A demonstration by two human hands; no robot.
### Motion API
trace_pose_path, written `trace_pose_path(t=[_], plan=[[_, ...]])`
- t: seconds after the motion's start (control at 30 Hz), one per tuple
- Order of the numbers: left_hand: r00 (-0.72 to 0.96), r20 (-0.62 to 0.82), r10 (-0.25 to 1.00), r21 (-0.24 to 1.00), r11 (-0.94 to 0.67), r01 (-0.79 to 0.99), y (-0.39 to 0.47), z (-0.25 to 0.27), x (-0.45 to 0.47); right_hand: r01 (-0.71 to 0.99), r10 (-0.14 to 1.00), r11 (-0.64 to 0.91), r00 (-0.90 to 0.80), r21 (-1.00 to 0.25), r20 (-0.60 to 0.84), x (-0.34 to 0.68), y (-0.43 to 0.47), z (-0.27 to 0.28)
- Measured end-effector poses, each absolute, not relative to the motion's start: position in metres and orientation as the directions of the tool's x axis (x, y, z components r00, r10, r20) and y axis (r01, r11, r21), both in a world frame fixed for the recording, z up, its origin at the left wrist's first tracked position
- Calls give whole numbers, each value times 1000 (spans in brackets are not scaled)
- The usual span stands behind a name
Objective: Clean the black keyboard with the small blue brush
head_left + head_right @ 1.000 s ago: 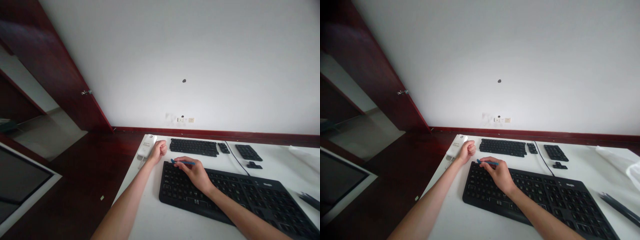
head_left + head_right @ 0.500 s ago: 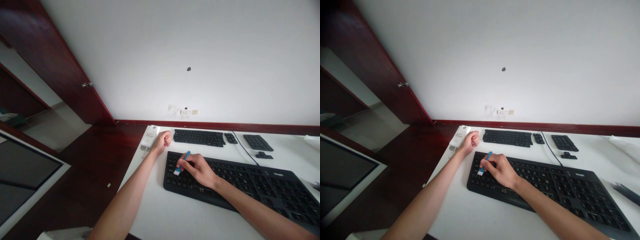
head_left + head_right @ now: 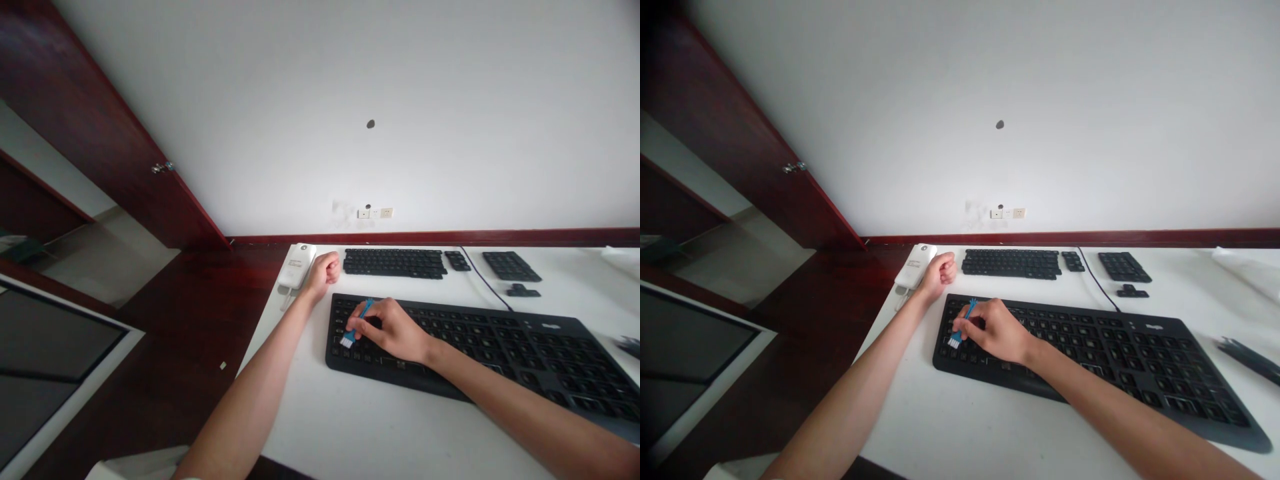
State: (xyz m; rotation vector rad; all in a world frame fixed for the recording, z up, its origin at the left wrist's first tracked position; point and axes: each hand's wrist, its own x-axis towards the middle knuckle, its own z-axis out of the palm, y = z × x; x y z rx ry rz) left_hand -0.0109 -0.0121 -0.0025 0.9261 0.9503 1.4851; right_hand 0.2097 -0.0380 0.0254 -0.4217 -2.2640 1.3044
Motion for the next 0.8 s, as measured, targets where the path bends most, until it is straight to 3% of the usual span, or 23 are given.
trace_pose_path(t=[0.1,0.23,0.67,0.8], plan=[[-110,36,993,930,-74,-361,-13,-1,-11,0,506,479,-817,-878,276,209,-37,27],[-118,-2,993,931,-41,-364,-13,0,-11,9,444,494,-862,-869,243,208,-39,28],[-109,50,993,933,-86,-348,-12,1,-8,12,481,459,-844,-888,237,209,-38,28],[-107,44,993,933,-79,-352,-12,1,-8,40,434,484,-878,-874,200,209,-39,28]])
